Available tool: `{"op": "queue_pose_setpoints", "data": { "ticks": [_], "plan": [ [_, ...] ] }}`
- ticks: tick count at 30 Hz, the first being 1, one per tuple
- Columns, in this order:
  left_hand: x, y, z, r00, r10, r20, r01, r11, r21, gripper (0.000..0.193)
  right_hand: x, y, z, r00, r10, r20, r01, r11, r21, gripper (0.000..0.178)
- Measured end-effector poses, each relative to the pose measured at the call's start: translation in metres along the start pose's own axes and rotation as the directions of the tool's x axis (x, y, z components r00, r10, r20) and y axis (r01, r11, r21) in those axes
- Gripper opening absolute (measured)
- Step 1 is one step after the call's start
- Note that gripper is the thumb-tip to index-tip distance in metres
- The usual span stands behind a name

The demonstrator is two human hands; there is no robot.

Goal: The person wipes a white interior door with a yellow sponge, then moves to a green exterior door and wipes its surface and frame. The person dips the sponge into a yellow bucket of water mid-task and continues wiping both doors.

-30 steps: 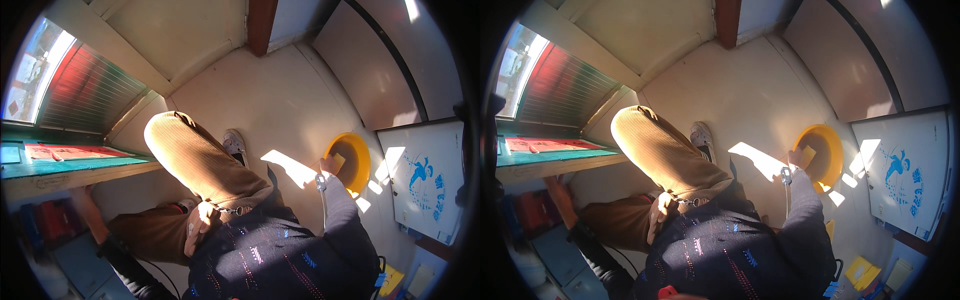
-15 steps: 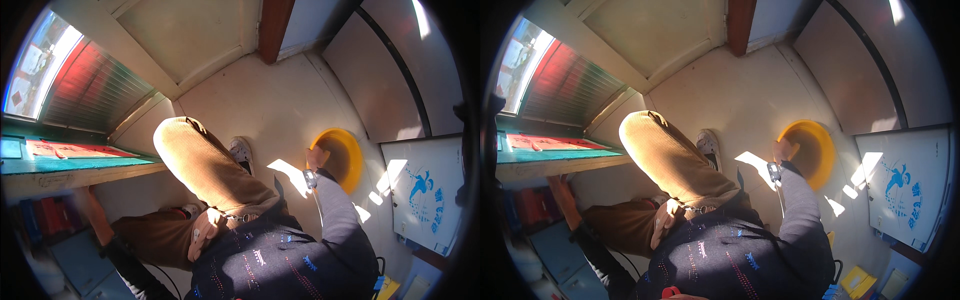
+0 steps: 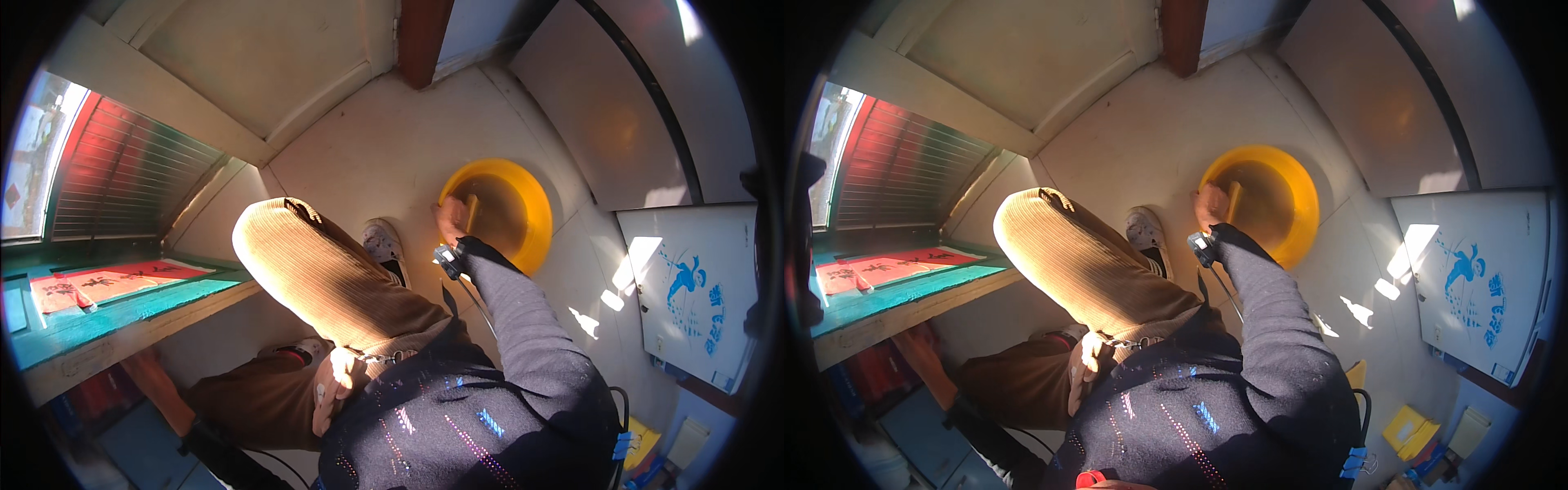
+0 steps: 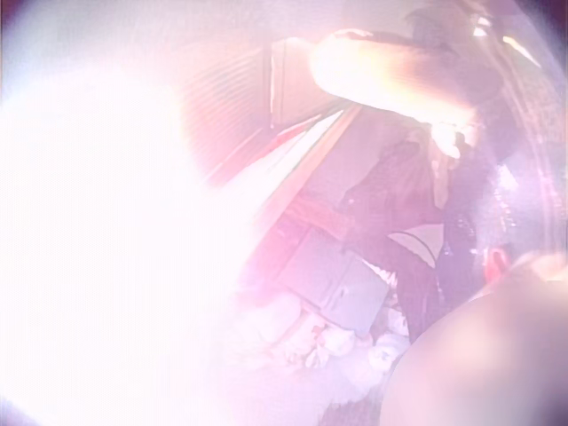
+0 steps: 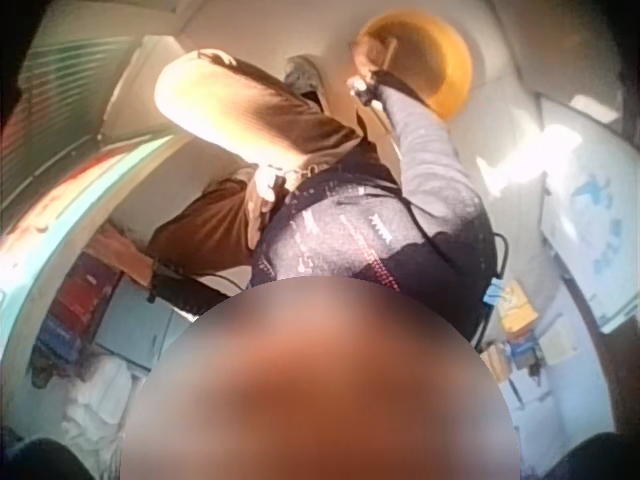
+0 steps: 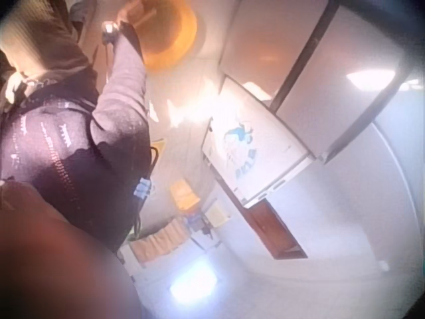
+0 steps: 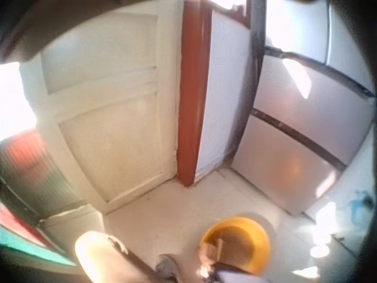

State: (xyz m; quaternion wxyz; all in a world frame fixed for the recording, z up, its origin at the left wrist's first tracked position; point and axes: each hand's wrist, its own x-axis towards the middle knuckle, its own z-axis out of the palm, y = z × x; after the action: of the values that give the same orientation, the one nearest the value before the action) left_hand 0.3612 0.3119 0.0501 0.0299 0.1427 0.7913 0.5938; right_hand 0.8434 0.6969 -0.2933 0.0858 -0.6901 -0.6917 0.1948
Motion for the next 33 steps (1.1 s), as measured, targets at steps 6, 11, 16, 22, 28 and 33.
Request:
{"op": "queue_pose_setpoints", "data": {
  "ticks": [6, 11, 16, 22, 28, 33],
  "plan": [
    [0.011, -0.017, -0.019, 0.999, 0.016, 0.05, -0.012, 0.997, -0.083, 0.069, 0.007, 0.005, -0.014, 0.995, -0.096, -0.007, 0.096, 0.992, -0.08, 0.044],
    [0.005, -0.024, -0.035, 0.942, 0.281, 0.186, -0.336, 0.829, 0.448, 0.061, -0.007, 0.063, -0.013, 0.992, -0.06, 0.113, 0.087, 0.964, -0.25, 0.088],
    [-0.004, -0.015, -0.037, 0.881, 0.37, 0.297, -0.471, 0.615, 0.632, 0.054, -0.006, 0.102, 0.031, 0.99, -0.023, 0.141, 0.036, 0.995, -0.088, 0.067],
    [-0.005, -0.015, -0.035, 0.862, 0.391, 0.321, -0.503, 0.595, 0.627, 0.048, 0.004, 0.135, 0.04, 0.996, 0.049, -0.069, -0.034, 0.98, 0.196, 0.03],
    [-0.002, -0.015, -0.032, 0.898, 0.348, 0.267, -0.435, 0.625, 0.648, 0.047, 0.025, 0.15, 0.002, 0.985, 0.164, -0.052, -0.156, 0.978, 0.141, 0.05],
    [-0.001, -0.016, -0.031, 0.846, 0.423, 0.325, -0.525, 0.555, 0.645, 0.046, 0.03, 0.149, -0.027, 0.978, 0.203, -0.041, -0.202, 0.979, 0.036, 0.055]
  ]
}}
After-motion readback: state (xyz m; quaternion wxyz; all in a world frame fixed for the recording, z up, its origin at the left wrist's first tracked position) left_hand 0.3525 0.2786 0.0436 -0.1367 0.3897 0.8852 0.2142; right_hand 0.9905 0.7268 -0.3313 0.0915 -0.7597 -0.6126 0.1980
